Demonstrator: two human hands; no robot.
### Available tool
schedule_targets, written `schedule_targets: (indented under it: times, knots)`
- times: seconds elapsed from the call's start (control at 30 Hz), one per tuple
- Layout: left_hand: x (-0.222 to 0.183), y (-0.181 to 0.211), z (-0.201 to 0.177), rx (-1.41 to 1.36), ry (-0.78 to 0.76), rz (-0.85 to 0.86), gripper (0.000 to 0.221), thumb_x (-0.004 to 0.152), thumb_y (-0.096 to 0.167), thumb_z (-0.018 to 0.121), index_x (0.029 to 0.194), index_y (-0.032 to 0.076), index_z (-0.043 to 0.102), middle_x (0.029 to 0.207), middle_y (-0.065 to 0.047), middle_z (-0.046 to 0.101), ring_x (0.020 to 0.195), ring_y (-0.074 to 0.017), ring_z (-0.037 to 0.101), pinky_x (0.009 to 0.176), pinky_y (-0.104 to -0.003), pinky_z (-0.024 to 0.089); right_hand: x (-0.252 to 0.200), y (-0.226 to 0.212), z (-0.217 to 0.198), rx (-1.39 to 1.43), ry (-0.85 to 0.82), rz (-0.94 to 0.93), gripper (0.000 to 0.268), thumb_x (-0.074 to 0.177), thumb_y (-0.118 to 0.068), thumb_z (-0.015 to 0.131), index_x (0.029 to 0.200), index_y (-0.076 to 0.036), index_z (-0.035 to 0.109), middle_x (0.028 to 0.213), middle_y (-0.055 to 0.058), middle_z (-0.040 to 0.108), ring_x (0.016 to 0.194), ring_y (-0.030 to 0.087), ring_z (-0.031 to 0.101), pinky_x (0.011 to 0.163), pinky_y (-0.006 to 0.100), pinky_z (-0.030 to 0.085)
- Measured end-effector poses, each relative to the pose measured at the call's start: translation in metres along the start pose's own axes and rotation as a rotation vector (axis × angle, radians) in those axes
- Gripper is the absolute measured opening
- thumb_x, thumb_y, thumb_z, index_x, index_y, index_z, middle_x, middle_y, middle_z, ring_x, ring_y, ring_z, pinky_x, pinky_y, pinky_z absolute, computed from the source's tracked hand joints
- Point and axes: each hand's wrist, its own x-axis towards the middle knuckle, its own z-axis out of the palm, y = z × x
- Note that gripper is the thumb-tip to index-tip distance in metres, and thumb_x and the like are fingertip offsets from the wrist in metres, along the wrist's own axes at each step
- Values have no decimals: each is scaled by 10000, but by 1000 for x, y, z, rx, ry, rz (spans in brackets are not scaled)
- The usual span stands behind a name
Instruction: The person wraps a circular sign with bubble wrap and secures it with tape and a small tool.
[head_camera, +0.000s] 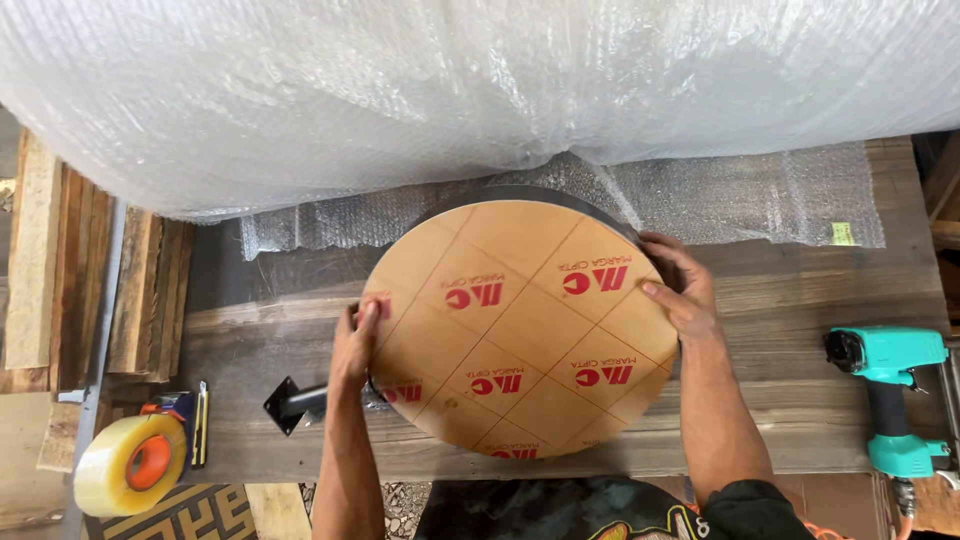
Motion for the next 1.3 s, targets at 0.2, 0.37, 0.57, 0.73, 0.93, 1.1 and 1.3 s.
schedule_targets:
  times: [0.2, 0.37, 0.57, 0.73, 0.93, 1.1, 1.3]
  knots:
    - [19, -71, -69, -206, 127, 314, 426, 978, 465, 510, 942, 71, 668, 931, -123, 603, 961, -247, 509, 895, -396, 416, 36, -35, 82, -12, -258, -187, 752, 590, -80, 908, 1263, 70, 606, 1454, 303, 468, 1381, 380, 486, 1209, 475, 334]
    - [54, -111, -153, -320, 232, 437, 387, 908, 388, 444, 878, 41, 614, 726, -167, 580, 669, -257, 555, 580, -387, 471, 64, -53, 158, -95, -414, -324, 838, 525, -165, 1003, 1228, 84, 621, 1465, 326, 454, 1354, 391, 514, 1192, 478, 348]
    - [4, -59, -167, -293, 480, 849, 1069, 653, 944, 508, 1159, 8, 608, 840, -125, 629, 785, -137, 595, 768, -253, 526, 102, -49, 250, -302, -486, -608, 776, 618, -311, 1016, 1261, -30, 684, 1394, 284, 590, 1283, 458, 584, 1094, 543, 435]
    - [15, -102, -193, -276, 692, 970, 1174, 692, 903, 578, 1308, -94, 520, 1076, -236, 611, 1046, -263, 608, 973, -400, 517, 128, -45, 318, -220, -628, -674, 513, 822, -172, 908, 1278, -70, 696, 1388, 224, 610, 1324, 440, 534, 1129, 574, 395]
    - [10, -121, -214, -306, 875, 870, 1118, 646, 932, 611, 1237, -17, 621, 916, -90, 621, 764, -154, 640, 515, -251, 551, 130, -22, 369, -399, -642, -718, 632, 887, -210, 871, 1456, -224, 595, 1538, 101, 508, 1451, 354, 415, 1214, 504, 327]
    - [-30, -41, -182, -253, 934, 918, 1014, 823, 870, 520, 1270, -35, 605, 1021, -135, 640, 862, -144, 604, 674, -264, 559, 113, -20, 383, -524, -669, -605, 918, 849, -235, 927, 1599, -248, 398, 1668, 76, 307, 1518, 436, 283, 1246, 585, 302]
    - [-25, -42, -184, -363, 913, 885, 994, 898, 814, 462, 1421, -30, 518, 1004, -118, 584, 802, -163, 579, 671, -301, 543, 114, -4, 380, -594, -725, -473, 1037, 816, -292, 948, 1632, -227, 312, 1683, 92, 256, 1539, 406, 255, 1275, 560, 241]
